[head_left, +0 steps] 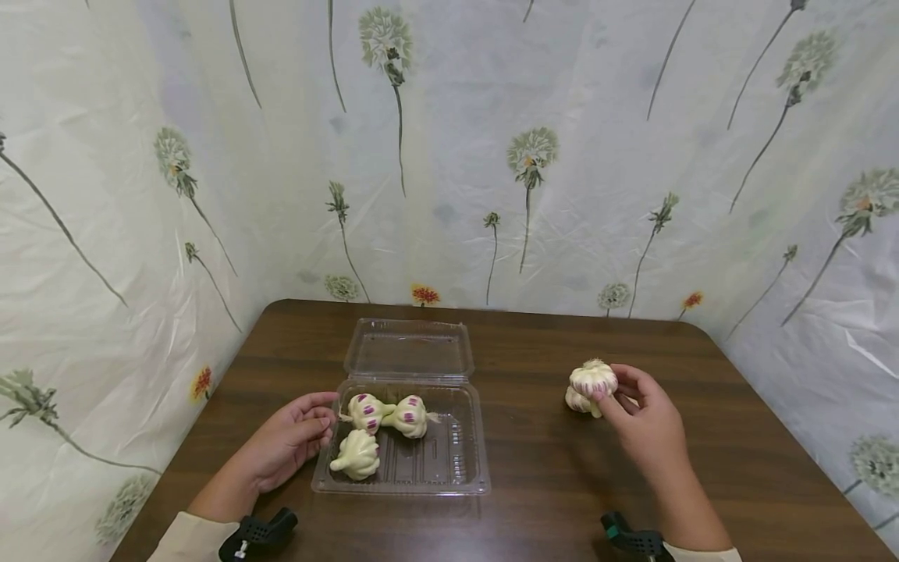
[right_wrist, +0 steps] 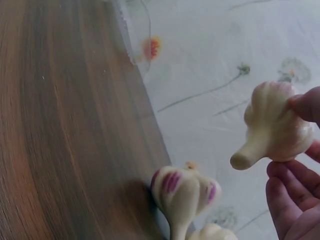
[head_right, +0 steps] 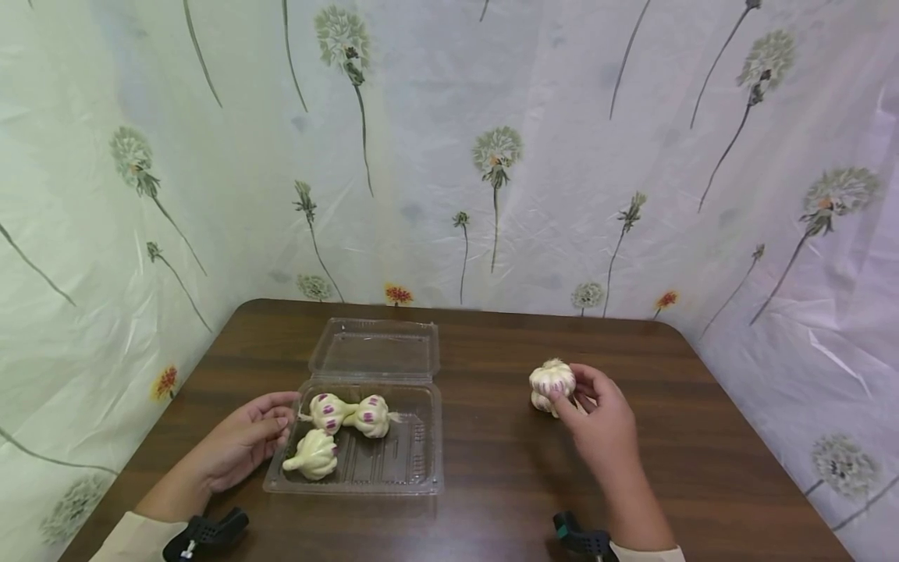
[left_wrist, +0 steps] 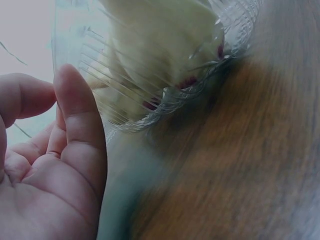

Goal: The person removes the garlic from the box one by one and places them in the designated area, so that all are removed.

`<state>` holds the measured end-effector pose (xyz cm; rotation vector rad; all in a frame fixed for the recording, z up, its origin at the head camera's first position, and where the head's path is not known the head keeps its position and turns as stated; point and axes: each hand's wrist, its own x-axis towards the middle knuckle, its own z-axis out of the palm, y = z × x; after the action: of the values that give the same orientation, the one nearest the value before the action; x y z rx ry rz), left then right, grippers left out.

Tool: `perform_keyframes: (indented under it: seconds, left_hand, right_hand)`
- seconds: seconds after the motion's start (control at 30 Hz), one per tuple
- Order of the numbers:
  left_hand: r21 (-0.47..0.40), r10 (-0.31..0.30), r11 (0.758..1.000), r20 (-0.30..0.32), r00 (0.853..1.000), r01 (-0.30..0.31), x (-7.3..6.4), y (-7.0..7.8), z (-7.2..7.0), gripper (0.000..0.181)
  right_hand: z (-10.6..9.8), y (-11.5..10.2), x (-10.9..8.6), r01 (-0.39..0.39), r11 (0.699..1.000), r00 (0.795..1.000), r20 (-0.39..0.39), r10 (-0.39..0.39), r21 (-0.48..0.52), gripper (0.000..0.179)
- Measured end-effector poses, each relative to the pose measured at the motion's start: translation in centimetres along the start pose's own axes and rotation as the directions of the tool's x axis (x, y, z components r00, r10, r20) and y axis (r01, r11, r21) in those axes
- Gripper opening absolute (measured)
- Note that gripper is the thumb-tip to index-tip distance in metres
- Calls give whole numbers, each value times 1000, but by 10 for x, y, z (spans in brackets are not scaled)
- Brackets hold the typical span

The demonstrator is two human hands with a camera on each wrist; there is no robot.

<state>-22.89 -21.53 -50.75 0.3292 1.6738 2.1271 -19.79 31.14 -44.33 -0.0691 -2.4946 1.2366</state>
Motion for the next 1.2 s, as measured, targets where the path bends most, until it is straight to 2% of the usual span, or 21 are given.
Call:
perform_keyframes:
  seconds: [0.33, 0.53, 0.83, 0.97, 1.2]
  left_hand:
    - [-5, 10, 1000, 8, 1000, -10, -1, -1, 0, 52]
    - [-13, 13, 1000, 8, 1000, -13, 0, -3, -1, 52]
    - [14, 3, 1000, -8, 1000, -3, 0, -1, -2, 52]
    - [15, -1, 1000, -7, 1000, 1, 0, -1, -1, 53]
    - [10, 5, 1000, 5, 1000, -5, 0, -2, -2, 56]
  right_hand:
    - [-14, 10, 0, -70, 997, 995, -78, 66, -38, 64]
    - [-20, 13, 2, -98, 995, 986, -137, 94, -24, 62]
    - [-26, 27, 6, -169, 985, 962, -215, 168, 16, 64]
    - [-28, 33, 7, -192, 981, 953, -233, 195, 33, 64]
    - [-33, 43, 10, -284, 958, 929, -239, 284, 33, 70]
